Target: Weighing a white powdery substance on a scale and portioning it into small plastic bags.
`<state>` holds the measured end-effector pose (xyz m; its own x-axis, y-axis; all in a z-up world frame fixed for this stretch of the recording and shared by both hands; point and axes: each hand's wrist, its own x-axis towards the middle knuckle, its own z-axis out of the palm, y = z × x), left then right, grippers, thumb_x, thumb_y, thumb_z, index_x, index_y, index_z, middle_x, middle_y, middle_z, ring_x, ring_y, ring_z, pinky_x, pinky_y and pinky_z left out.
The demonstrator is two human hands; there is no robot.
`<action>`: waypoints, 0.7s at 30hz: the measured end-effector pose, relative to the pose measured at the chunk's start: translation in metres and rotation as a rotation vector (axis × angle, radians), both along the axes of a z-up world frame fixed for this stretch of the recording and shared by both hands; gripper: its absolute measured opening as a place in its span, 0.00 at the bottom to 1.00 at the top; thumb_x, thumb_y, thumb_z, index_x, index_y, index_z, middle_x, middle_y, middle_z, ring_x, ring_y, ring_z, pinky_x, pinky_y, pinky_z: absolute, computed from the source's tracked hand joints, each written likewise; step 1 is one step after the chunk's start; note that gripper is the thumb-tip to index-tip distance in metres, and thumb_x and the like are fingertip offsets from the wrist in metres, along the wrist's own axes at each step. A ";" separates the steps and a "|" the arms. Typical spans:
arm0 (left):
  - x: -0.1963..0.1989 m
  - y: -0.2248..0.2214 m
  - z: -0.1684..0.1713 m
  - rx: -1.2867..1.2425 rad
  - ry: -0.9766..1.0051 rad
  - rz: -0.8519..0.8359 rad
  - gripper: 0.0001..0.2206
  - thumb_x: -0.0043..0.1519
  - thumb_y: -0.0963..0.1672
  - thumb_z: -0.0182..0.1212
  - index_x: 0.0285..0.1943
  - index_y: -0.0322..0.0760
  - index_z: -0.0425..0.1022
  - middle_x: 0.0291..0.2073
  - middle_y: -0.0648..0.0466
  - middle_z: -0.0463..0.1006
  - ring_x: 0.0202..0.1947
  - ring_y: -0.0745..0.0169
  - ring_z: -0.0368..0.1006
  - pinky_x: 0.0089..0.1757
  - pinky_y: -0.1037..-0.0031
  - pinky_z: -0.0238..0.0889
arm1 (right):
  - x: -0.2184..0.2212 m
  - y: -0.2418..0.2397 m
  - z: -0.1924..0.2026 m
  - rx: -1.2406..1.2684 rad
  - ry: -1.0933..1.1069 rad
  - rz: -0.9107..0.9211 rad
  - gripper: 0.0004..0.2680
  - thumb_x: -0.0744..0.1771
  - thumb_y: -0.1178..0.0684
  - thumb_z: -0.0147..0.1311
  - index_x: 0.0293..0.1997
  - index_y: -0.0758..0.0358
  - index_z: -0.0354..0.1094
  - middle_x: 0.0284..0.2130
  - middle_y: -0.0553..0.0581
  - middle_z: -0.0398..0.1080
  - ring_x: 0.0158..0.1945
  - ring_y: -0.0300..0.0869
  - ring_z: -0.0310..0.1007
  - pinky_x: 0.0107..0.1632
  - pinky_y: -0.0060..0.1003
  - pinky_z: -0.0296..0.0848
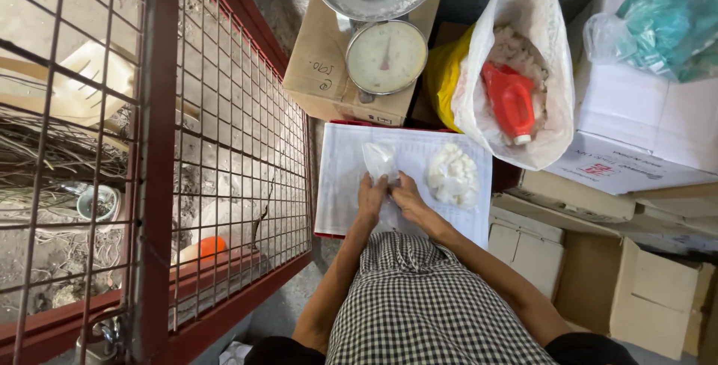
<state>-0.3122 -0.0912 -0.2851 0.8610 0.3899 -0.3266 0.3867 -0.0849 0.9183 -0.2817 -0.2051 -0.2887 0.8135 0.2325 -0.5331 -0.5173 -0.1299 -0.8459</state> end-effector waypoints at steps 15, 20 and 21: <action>0.079 0.064 0.025 -0.353 -0.460 0.392 0.21 0.60 0.38 0.52 0.66 0.29 0.67 0.52 0.51 0.76 0.48 0.62 0.73 0.47 0.71 0.68 | 0.026 0.051 0.134 0.162 -0.332 0.067 0.22 0.63 0.65 0.50 0.66 0.59 0.59 0.57 0.55 0.66 0.52 0.40 0.68 0.50 0.34 0.72; 0.155 0.132 0.054 -0.376 -0.565 0.380 0.23 0.60 0.37 0.54 0.67 0.29 0.69 0.52 0.51 0.76 0.47 0.62 0.72 0.48 0.71 0.66 | 0.070 0.038 0.105 0.185 -0.427 -0.180 0.19 0.65 0.65 0.52 0.63 0.61 0.63 0.52 0.55 0.67 0.50 0.38 0.67 0.50 0.33 0.71; 0.171 0.144 0.060 -0.434 -0.557 0.374 0.23 0.59 0.36 0.55 0.66 0.29 0.70 0.51 0.50 0.77 0.47 0.61 0.72 0.47 0.71 0.66 | 0.083 0.029 0.092 0.167 -0.536 -0.298 0.18 0.65 0.66 0.51 0.63 0.61 0.65 0.49 0.57 0.68 0.49 0.39 0.67 0.51 0.33 0.70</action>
<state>-0.1413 0.0523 -0.2249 0.7795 0.6217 -0.0764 -0.2061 0.3697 0.9060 -0.1989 -0.1757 -0.1966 0.9999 0.0001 -0.0102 -0.0102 0.1108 -0.9938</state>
